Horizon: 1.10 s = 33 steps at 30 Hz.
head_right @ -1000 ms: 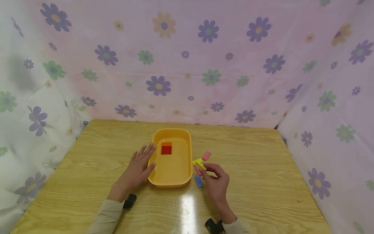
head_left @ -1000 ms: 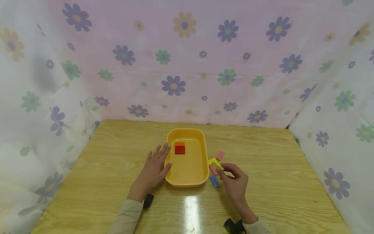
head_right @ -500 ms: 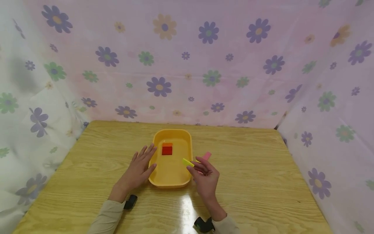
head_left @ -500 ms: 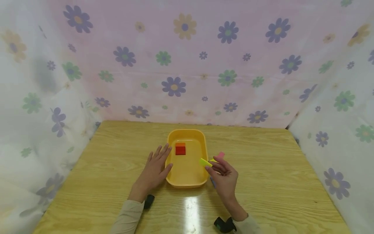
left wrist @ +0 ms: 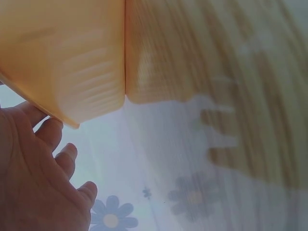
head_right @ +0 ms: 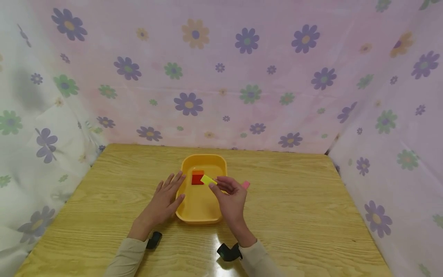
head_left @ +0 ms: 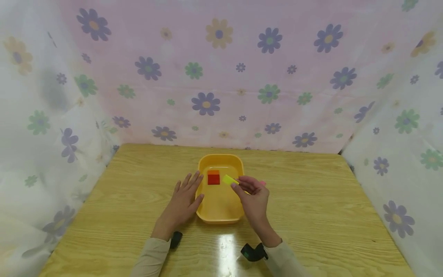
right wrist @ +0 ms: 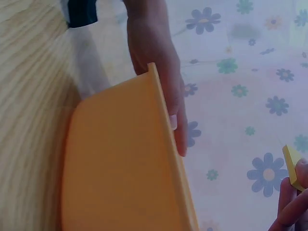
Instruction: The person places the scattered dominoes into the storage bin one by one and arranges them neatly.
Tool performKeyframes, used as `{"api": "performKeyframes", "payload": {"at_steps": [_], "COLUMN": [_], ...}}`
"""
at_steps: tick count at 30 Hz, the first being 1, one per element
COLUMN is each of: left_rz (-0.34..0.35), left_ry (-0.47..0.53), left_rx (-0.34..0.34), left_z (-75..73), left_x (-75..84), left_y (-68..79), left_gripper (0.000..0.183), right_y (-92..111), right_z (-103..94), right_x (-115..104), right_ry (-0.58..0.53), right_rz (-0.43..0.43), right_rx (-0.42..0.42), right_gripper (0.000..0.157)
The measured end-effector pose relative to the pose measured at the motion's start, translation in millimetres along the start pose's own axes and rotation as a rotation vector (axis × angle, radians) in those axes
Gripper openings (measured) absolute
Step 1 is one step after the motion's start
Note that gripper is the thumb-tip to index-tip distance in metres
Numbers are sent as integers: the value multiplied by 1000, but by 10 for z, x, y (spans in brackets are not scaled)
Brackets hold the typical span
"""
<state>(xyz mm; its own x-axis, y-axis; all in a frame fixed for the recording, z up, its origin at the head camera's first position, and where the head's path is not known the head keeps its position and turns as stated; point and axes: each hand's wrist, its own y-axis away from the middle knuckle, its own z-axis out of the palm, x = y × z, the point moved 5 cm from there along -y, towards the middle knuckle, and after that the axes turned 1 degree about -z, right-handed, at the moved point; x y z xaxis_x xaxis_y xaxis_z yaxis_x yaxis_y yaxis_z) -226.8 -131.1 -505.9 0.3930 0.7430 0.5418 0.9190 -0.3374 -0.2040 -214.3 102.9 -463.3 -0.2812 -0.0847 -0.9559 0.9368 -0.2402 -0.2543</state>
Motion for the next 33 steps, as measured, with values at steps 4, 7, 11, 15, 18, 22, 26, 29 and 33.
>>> {"api": "performKeyframes", "payload": {"at_steps": [4,7,11,15,18,22,26,29,33], "left_rz": [-6,-11,-18,-23,-25,-23,-23,-26,-28], "left_ry": [-8,-15,-28,-51,-59,-53,-38,-33,-33], "left_rx": [-13,-16,-24,-31,-30,-31,-37,-39,-37], "left_z": [-2,-13,-21,-18,-18,-15,-8,-3,3], "left_x": [-1,0,2,-5,-6,-6,-7,-6,-7], "left_y": [4,5,3,3,2,0,0,1,-1], "left_gripper": [63,63,64,64,64,64,64,64,64], "right_y": [-80,-150,-239,-312,-374,-461,-538,-588,-658], "right_z": [64,110,171,235,289,345,388,419,465], "right_x": [-19,-22,-32,-47,-59,-55,-15,16,76], "right_ry": [-17,-52,-73,-71,-82,-90,-60,-22,42], "right_rz": [63,106,133,156,162,153,146,146,145], "right_rx": [23,45,57,42,13,-31,-51,-58,-88], "right_gripper": [22,24,24,24,23,22,22,21,20]}}
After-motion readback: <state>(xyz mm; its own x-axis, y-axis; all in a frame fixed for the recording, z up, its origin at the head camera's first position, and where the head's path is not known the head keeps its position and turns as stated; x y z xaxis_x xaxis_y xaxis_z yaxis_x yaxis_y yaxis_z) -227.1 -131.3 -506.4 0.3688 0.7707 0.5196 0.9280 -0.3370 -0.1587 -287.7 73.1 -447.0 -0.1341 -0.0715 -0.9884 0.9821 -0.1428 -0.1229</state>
